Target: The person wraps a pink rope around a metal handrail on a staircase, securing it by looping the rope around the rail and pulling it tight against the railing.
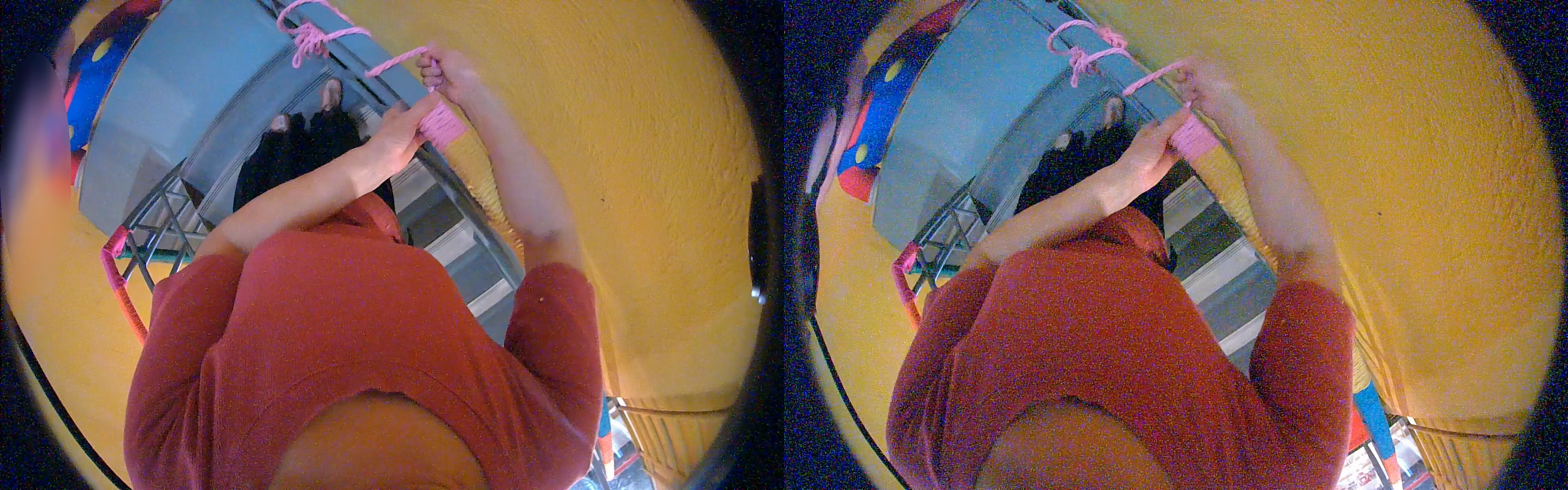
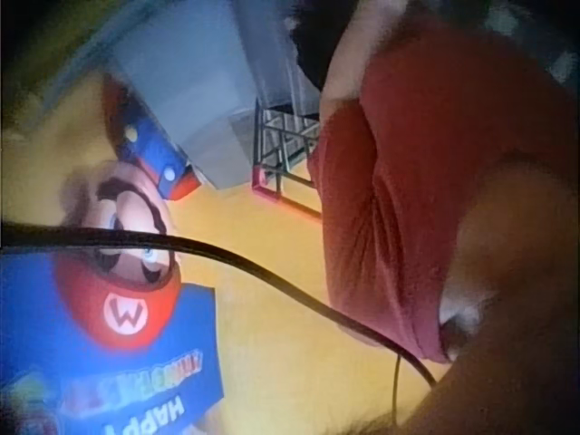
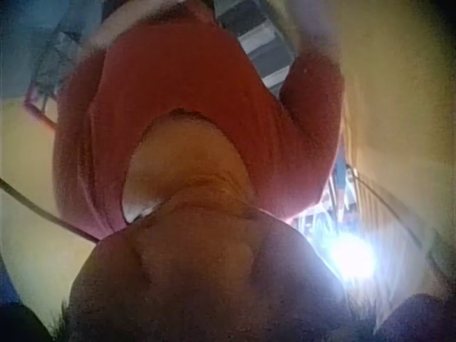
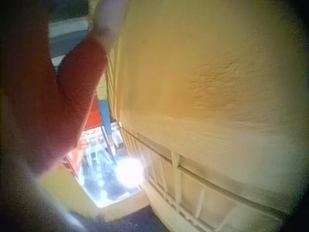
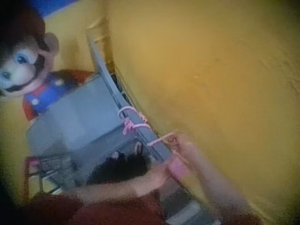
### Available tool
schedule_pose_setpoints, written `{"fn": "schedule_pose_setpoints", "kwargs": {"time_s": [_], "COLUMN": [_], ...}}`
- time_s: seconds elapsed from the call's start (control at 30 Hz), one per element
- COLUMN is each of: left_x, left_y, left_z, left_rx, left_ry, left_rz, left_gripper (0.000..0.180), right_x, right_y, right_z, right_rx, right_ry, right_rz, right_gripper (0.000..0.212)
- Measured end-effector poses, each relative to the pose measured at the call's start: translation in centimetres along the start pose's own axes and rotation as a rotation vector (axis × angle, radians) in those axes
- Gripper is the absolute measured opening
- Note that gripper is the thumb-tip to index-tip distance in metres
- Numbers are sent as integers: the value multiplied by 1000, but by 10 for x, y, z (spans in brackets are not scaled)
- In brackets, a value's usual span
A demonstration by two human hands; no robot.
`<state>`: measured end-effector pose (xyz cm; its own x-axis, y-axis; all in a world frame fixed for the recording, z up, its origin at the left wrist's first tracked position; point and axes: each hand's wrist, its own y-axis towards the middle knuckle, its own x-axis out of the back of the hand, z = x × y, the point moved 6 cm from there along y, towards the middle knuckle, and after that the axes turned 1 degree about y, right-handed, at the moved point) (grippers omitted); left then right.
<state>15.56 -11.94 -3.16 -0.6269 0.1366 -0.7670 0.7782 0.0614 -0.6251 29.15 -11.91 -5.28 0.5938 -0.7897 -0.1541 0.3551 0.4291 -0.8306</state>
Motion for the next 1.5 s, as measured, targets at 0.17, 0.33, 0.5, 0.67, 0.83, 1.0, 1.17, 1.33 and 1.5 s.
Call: {"fn": "schedule_pose_setpoints", "kwargs": {"time_s": [0.17, 0.33, 0.5, 0.67, 0.83, 1.0, 1.17, 1.33, 1.5], "left_x": [3, 0, 8, 7, 14, 22, 29, 23, 26], "left_y": [-13, -28, -24, -23, -18, -9, -11, -13, -13], "left_z": [0, -1, -5, -10, -10, -7, -23, -28, -27], "left_rx": [61, 169, 167, 203, 301, 388, 255, 145, 135], "left_ry": [36, 126, -3, 30, 37, -24, 294, 322, 341], "left_rz": [-74, -205, -190, -192, -134, 35, -11, -24, 13], "left_gripper": [28, 29, 31, 33, 39, 45, 47, 44, 36], "right_x": [-20, -14, -23, 3, 9, 8, 6, 2, 7], "right_y": [27, 71, 61, 12, -13, -13, 14, 21, 13], "right_z": [-20, -53, -84, -57, -29, -21, -39, -51, -55], "right_rx": [-88, 174, 101, 61, 17, -23, -76, -79, -77], "right_ry": [0, -322, -101, -76, -275, -292, -83, -126, -158], "right_rz": [153, 96, 182, 227, 219, 232, 359, 265, 233], "right_gripper": [21, 23, 36, 34, 36, 36, 36, 35, 34]}}
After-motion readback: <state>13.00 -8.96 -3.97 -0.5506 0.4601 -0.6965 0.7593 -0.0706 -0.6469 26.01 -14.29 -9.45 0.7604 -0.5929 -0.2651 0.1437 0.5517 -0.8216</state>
